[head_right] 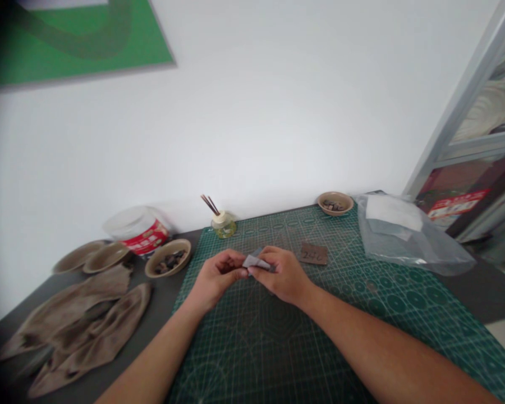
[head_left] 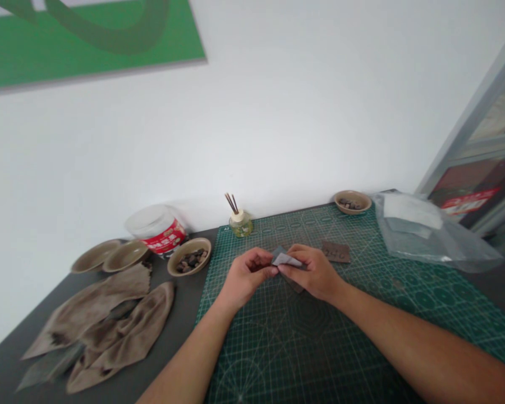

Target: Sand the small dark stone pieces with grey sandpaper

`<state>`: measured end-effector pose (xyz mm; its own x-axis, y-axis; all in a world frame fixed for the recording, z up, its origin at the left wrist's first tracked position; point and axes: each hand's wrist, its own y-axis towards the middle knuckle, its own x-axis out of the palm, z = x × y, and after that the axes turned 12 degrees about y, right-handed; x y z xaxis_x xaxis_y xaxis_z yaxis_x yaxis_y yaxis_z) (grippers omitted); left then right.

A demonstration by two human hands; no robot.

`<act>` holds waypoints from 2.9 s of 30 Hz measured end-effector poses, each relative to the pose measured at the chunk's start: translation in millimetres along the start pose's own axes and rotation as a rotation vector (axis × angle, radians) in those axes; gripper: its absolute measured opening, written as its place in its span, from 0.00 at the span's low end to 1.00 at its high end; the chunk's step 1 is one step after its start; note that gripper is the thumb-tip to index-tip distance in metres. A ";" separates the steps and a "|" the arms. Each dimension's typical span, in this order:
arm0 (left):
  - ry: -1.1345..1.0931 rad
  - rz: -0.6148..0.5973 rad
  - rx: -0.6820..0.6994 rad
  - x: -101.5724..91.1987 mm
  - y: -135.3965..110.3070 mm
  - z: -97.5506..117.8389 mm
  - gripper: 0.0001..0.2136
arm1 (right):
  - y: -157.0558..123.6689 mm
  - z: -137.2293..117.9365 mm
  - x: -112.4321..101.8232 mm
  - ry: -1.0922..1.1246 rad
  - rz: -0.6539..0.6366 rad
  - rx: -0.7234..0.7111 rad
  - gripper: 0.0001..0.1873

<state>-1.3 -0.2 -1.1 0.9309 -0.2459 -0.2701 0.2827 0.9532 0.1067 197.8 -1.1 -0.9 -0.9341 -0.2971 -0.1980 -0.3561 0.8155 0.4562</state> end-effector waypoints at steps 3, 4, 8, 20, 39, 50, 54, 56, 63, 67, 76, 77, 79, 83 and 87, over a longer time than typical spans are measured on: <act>-0.001 0.007 -0.003 0.1 0.3 -0.5 0.11 | 0.2 -0.4 0.1 -0.006 -0.001 -0.004 0.04; -0.004 0.006 -0.004 0.2 0.4 -0.4 0.11 | 0.2 -0.6 0.2 -0.007 0.000 -0.004 0.04; -0.015 -0.012 -0.009 0.5 0.4 0.4 0.11 | 0.0 -1.1 0.1 -0.008 -0.002 -0.001 0.04; -0.028 -0.009 -0.003 1.4 0.6 1.3 0.11 | 0.0 -1.0 -0.2 -0.021 -0.003 0.005 0.04; -0.027 -0.007 -0.008 1.9 -0.2 3.7 0.10 | -0.2 -1.3 0.7 -0.011 0.007 -0.003 0.04; -0.045 -0.019 0.003 2.3 -0.1 3.5 0.10 | 0.5 -1.5 0.4 -0.019 0.009 -0.016 0.04; -0.043 -0.030 0.007 1.5 0.1 2.2 0.10 | 0.9 -2.2 0.7 -0.016 0.015 -0.019 0.04; -0.051 -0.028 0.002 1.6 0.0 2.2 0.10 | 0.9 -2.5 0.8 -0.011 0.013 -0.017 0.04; -0.058 -0.020 0.006 2.7 0.2 3.3 0.10 | 0.1 -2.8 0.6 -0.010 0.014 0.002 0.05; -0.042 -0.017 0.002 2.6 0.4 3.3 0.10 | 0.4 -2.2 0.7 -0.010 0.014 0.001 0.06; -0.019 -0.012 -0.002 1.8 1.1 1.7 0.09 | 0.3 -0.2 0.8 -0.002 0.018 -0.002 0.06; -0.017 -0.011 -0.002 1.8 1.1 1.5 0.09 | 0.2 -0.1 0.9 0.002 0.018 -0.005 0.06; -0.017 -0.009 0.000 1.9 1.0 1.3 0.09 | 0.2 0.3 1.2 0.010 0.018 -0.013 0.07; -0.017 -0.007 -0.006 2.3 0.6 1.2 0.10 | 0.5 1.1 1.6 0.018 0.019 -0.019 0.07; -0.019 -0.008 -0.011 2.2 0.7 1.4 0.10 | 0.6 0.7 1.3 0.006 0.019 -0.009 0.07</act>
<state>1.3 -0.3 -0.3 0.9328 -0.2567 -0.2531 0.2878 0.9530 0.0943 196.4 -0.7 -1.5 -0.9409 -0.2845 -0.1840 -0.3383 0.8164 0.4680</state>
